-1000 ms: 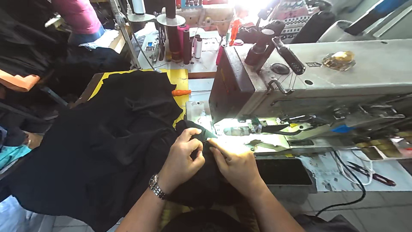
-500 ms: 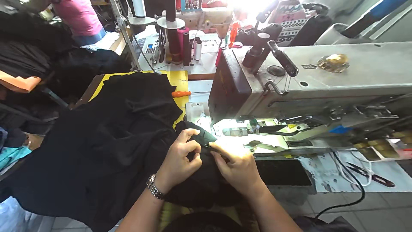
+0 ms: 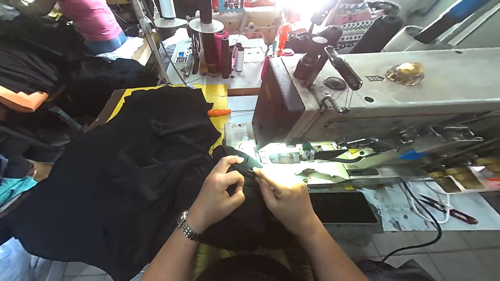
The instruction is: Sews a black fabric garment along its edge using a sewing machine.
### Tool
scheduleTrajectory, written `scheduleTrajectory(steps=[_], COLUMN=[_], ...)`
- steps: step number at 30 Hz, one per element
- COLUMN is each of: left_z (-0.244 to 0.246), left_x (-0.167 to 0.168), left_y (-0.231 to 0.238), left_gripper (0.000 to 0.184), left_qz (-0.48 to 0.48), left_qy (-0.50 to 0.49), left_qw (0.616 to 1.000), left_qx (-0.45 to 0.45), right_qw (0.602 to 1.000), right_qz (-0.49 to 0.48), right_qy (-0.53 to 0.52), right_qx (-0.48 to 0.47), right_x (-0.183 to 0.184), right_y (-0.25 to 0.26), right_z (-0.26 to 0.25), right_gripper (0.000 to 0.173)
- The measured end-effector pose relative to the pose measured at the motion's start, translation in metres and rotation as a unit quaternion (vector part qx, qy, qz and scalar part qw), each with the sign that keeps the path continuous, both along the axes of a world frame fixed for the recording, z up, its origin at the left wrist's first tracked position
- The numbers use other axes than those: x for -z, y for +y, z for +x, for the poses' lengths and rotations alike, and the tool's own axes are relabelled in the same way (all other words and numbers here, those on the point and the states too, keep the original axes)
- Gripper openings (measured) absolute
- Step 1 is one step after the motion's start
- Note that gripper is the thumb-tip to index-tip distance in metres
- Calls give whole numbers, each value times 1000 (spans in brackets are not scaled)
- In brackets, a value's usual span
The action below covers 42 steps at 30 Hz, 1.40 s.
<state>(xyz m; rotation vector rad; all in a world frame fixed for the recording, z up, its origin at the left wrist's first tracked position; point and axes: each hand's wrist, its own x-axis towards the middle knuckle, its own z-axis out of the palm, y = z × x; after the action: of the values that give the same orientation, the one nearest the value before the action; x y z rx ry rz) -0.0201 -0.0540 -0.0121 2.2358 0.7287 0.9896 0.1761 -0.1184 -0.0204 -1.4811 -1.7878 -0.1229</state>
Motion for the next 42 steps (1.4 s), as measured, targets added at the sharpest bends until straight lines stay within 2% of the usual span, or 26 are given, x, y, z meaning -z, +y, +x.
scheduleTrajectory(steps=[2,5,7,10,13,15,17,19,20,22,23,24,25,27,29,31,32,34,37,39,42], left_z=[-7,-22,-24,-18,-6,-4,-13,-33,-44,-60,-65,-68,-69,-59,-38,-21,-17,-14,-13,-17,-32], left_x=[0,5,3,-6,-9,-3,-3,-9,-12,-17,-20,-20,-18,-16,-21,-23,-23,-27,-45,-61,-83], left_y=[3,9,11,12,19,28,34,39,42,48,51,50,47,40,40,47,53,64,68,64,44], left_gripper=[11,19,16,10,30,19,15,13,13,19,22,24,25,26,41,45,40,22,12,7,4], left_qz=[-21,-67,-42,46,86,94,84,59,45,22,20,25,38,83,131,170,184,207,259,304,382], left_qy=[-68,-222,-249,-93,89,106,20,-118,-192,-331,-370,-362,-307,-109,69,177,208,242,306,312,245], left_qw=[997,971,960,987,989,986,989,971,949,881,852,851,878,950,976,967,960,948,916,900,891], left_qx=[1,-61,-119,-120,-87,-83,-122,-200,-246,-338,-370,-379,-364,-281,-161,-63,-33,-7,2,5,-31], right_qw=[999,997,997,997,997,998,998,998,998,998,998,998,999,1000,1000,999,998,993,993,995,997], right_qz=[1,11,10,12,11,12,14,14,15,16,15,14,10,-2,-17,-15,-11,-11,4,12,-3], right_qy=[32,72,77,78,74,69,65,66,66,66,63,58,51,29,9,-11,-25,-47,-43,-27,4], right_qx=[-9,-9,-13,-12,-4,-2,-2,-4,-4,-3,0,2,3,1,3,37,61,104,113,97,74], right_x=[2,6,7,7,7,7,7,8,8,9,10,10,9,9,8,9,10,12,20,17,13], right_y=[1,1,0,1,0,0,0,-1,-1,-1,0,0,0,-2,-7,-15,-19,-26,-33,-37,-47], right_z=[4,7,8,8,8,7,8,8,8,8,7,5,4,3,3,4,5,8,16,19,17], right_gripper=[27,28,28,27,27,27,27,27,27,28,28,29,30,33,34,34,35,34,26,19,20])
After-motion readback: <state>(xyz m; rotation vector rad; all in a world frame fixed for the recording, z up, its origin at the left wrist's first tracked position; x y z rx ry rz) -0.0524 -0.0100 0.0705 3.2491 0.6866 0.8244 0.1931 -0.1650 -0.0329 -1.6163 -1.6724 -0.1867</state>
